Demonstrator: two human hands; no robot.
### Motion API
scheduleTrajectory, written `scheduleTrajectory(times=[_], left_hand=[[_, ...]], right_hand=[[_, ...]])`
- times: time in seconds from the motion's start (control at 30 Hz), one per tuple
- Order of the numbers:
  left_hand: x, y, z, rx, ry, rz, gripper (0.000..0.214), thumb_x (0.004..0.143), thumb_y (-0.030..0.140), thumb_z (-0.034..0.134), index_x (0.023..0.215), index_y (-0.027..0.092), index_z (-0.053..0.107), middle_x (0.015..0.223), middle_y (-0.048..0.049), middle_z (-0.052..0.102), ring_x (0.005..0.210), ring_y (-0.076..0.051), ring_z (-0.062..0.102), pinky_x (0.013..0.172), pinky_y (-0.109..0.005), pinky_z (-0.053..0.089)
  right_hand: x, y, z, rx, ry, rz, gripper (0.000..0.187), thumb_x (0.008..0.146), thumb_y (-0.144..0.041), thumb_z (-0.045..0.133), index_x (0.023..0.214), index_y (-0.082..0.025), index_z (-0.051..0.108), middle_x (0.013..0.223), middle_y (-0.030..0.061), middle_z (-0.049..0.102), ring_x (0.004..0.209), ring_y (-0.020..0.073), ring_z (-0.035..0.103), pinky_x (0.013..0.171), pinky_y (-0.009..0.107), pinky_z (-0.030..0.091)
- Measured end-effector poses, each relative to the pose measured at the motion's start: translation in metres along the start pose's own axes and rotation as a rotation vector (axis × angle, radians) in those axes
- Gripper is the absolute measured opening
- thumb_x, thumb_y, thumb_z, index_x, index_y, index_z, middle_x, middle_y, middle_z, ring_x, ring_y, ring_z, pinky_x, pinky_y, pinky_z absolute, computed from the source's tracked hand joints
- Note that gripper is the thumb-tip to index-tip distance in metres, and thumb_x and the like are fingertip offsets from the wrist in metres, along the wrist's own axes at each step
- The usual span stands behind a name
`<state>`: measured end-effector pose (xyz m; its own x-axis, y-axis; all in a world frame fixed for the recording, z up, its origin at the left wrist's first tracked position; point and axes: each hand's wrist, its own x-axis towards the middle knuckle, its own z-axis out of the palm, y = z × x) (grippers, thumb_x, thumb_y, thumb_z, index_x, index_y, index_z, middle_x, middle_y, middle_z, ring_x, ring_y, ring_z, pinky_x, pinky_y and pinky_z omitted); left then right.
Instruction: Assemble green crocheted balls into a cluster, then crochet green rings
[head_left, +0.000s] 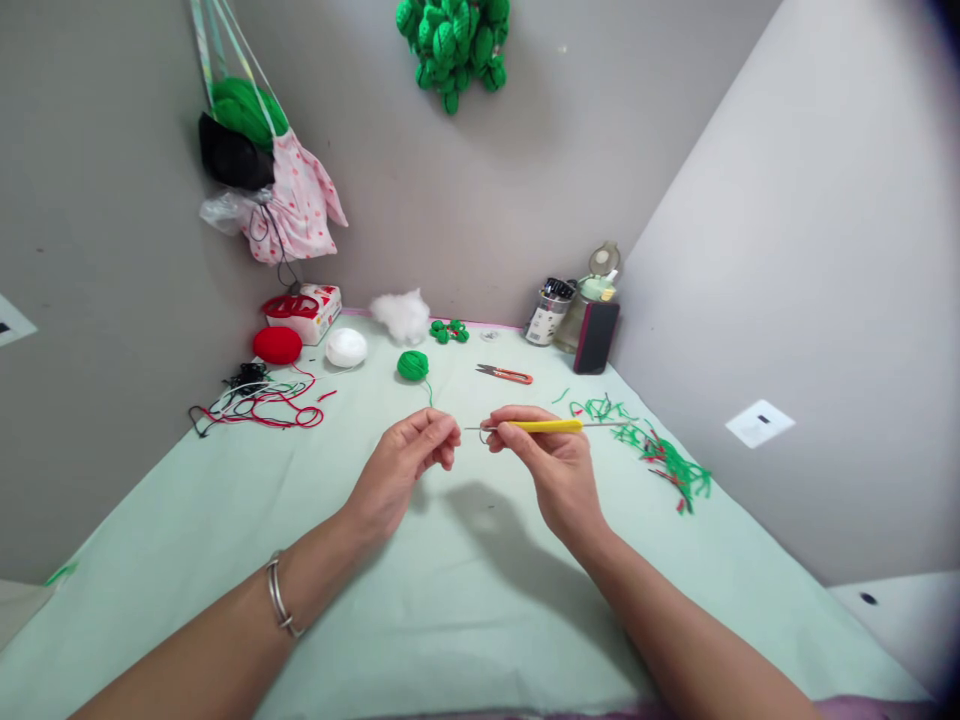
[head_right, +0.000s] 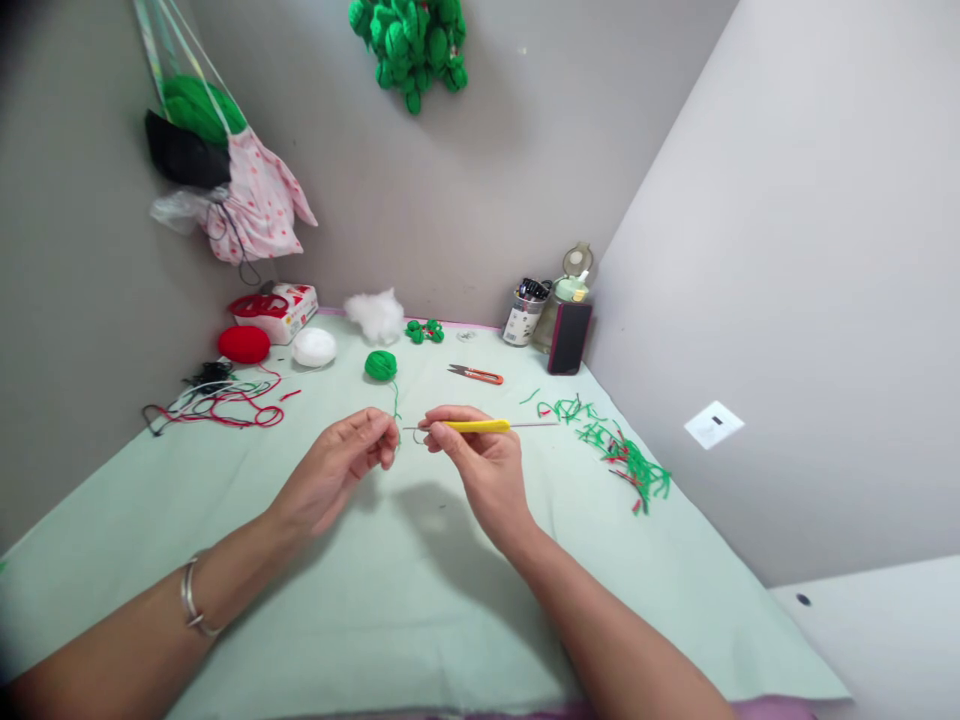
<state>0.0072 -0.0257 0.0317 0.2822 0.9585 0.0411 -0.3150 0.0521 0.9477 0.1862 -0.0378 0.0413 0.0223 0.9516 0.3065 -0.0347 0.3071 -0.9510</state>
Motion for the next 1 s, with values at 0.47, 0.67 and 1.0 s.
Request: scheduleTrajectory(times=[0.47, 0.67, 1.0], left_hand=[[0.001, -0.009, 0.002, 0.097, -0.021, -0.089, 0.028, 0.083, 0.042, 0.069, 0.071, 0.018, 0.064, 0.066, 0.0023, 0.051, 0.066, -0.012, 0.045, 0.071, -0.026, 0.037], [0.004, -0.011, 0.000, -0.030, -0.051, -0.184, 0.028, 0.081, 0.040, 0.070, 0.072, 0.016, 0.061, 0.074, 0.0013, 0.053, 0.061, -0.009, 0.044, 0.066, -0.025, 0.037], [0.003, -0.008, -0.002, -0.033, -0.010, -0.143, 0.035, 0.085, 0.046, 0.066, 0.069, 0.016, 0.057, 0.067, 0.0040, 0.048, 0.057, -0.008, 0.041, 0.061, -0.024, 0.035]], right_hand=[[-0.002, -0.001, 0.006, -0.081, -0.058, -0.047, 0.010, 0.085, -0.029, 0.071, 0.087, -0.021, 0.077, 0.083, 0.0019, 0.067, 0.068, 0.0121, 0.060, 0.065, 0.028, 0.053], [0.000, 0.001, 0.005, -0.027, -0.065, 0.056, 0.015, 0.082, -0.033, 0.073, 0.085, -0.019, 0.076, 0.086, 0.0028, 0.068, 0.066, 0.0126, 0.062, 0.066, 0.029, 0.055], [0.006, 0.000, -0.004, -0.090, -0.014, 0.092, 0.017, 0.083, -0.031, 0.069, 0.093, -0.017, 0.073, 0.081, 0.0027, 0.069, 0.064, 0.0116, 0.058, 0.063, 0.027, 0.050]])
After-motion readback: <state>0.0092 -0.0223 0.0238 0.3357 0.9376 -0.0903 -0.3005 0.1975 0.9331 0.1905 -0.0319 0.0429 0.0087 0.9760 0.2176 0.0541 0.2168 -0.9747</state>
